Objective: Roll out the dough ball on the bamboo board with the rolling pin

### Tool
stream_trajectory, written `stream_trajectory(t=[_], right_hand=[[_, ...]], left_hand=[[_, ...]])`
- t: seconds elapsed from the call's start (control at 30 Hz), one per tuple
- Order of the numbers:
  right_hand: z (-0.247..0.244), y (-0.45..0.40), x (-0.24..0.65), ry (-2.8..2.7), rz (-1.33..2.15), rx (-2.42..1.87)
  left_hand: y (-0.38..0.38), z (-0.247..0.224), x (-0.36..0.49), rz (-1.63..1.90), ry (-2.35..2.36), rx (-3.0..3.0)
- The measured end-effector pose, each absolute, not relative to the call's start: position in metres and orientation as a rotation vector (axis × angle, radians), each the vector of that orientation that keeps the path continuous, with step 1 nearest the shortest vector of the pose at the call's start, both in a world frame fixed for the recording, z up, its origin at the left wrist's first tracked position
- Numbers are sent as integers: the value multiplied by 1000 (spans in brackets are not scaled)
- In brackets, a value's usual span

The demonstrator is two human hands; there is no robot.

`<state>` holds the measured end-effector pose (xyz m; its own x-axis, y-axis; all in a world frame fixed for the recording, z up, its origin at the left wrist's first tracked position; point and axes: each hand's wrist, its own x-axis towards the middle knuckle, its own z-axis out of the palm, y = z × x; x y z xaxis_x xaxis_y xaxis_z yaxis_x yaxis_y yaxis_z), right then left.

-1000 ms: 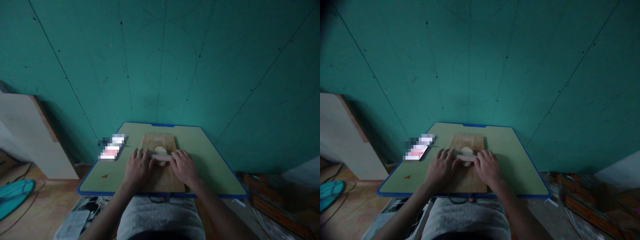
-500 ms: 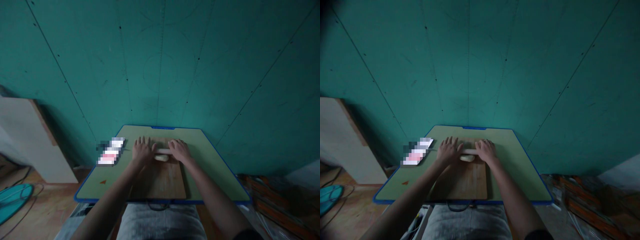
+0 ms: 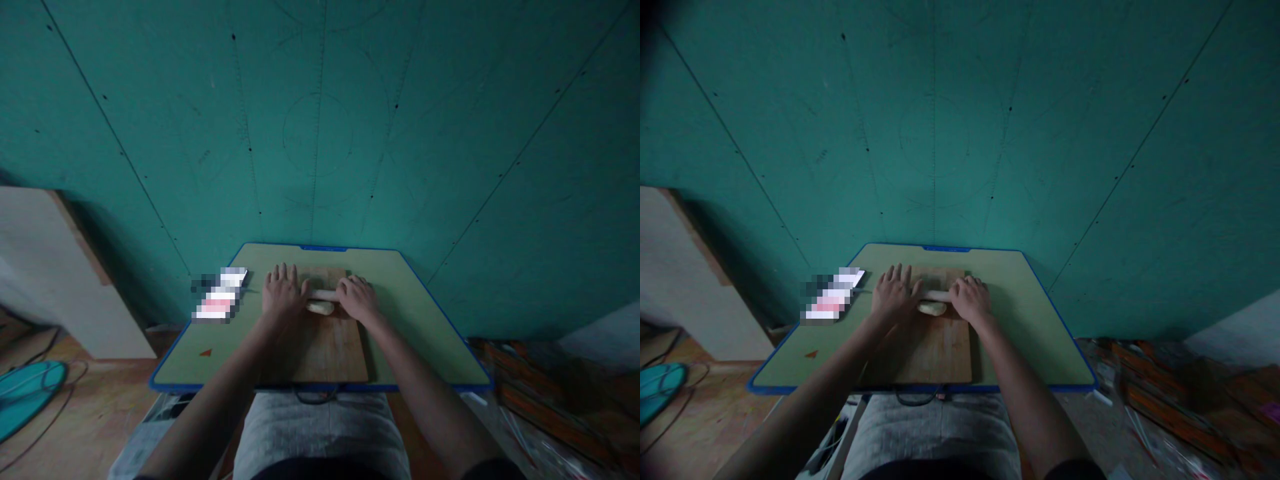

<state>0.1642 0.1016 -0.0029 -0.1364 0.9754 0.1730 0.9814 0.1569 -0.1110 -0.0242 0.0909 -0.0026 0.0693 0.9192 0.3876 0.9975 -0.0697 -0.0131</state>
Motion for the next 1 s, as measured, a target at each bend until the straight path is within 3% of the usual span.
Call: stream_trajectory(t=[0.57,1.0], right_hand=[[-21,23,174,-2271,-165,-1514],[-11,109,167,-2288,-95,-1768]], left_hand=[[12,-22,-44,-545,-1749,-2185],[96,-2,-33,-336,-1793,-2233]])
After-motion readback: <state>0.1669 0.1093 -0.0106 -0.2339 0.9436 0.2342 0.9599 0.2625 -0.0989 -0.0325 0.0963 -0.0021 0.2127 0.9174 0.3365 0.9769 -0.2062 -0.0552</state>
